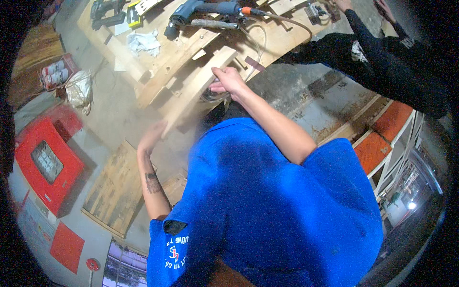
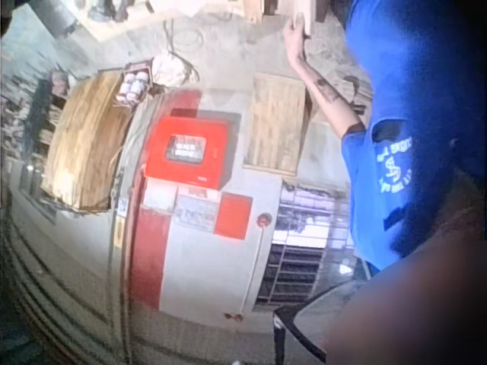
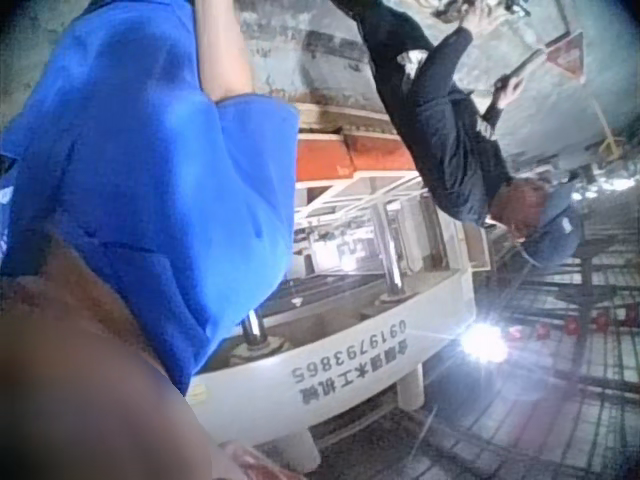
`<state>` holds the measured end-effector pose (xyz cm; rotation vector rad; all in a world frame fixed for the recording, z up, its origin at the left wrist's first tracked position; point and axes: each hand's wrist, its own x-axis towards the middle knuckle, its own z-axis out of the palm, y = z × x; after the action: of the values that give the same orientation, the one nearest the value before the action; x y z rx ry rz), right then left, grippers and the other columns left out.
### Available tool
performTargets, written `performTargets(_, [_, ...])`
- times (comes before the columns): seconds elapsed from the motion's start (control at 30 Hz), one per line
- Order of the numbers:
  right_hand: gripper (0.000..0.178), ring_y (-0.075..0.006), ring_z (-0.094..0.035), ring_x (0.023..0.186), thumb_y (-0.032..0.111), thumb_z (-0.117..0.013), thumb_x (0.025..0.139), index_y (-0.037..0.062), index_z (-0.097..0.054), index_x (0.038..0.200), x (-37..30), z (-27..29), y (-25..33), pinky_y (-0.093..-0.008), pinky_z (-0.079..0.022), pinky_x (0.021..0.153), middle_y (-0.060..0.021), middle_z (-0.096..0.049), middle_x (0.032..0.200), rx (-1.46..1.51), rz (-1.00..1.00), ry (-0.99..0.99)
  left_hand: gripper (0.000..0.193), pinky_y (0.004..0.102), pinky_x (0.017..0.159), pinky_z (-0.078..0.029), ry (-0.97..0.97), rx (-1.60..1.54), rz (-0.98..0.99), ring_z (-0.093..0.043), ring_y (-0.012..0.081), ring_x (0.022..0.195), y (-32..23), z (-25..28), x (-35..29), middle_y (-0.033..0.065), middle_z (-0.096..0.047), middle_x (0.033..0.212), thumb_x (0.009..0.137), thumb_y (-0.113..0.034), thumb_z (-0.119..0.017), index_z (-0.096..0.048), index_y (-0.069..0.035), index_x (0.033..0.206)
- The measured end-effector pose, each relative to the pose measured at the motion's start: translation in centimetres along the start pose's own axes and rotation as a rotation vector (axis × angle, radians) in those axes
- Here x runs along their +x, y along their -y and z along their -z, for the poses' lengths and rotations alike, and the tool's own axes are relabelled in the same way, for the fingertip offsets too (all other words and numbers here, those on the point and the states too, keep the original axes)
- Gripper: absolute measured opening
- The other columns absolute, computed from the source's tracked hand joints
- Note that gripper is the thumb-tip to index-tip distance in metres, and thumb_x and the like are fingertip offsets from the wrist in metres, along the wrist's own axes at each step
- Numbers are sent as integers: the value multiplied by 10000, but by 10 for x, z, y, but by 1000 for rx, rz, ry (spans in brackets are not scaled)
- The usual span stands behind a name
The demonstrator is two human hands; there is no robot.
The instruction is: The person assembles small wooden pieces on a workbench, using a nail gun to fasten them together. They repeatedly pick up pieces, align them, and drive nails into the joints, then place the assembled units aside.
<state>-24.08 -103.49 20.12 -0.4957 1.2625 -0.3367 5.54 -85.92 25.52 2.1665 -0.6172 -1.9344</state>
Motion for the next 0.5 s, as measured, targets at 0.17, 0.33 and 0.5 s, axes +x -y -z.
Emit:
performTargets(0.17, [360,-224,-749,813,279,-609,1051,-29,-572,1233,50,-10,-1,-313,-669,736,-149,-710,1062,93,-89,-62,498,310,815,-532,-175,-590,-32,-644,154,906,39,-11,50,52,-670,1168,1001,-287,-711,-558,-15,1389])
performTargets(0.33, [400,-309,-695,1067,165,-646,1028,-10,-480,1347,57,-29,-8,-393,-670,815,-177,-584,1307,376,-7,-171,544,351,913,-510,-367,-782,-260,-610,212,1063,61,-32,87,76,-598,1311,1004,-268,-706,-504,-24,1447])
performTargets(0.5, [610,-358,-670,1074,87,-656,977,-6,-355,1500,54,-44,-17,-391,-622,882,-201,-532,1353,438,55,-297,507,368,992,-493,-518,-1011,-268,-558,211,1161,58,-51,108,68,-570,1360,1028,-250,-673,-498,-42,1457])
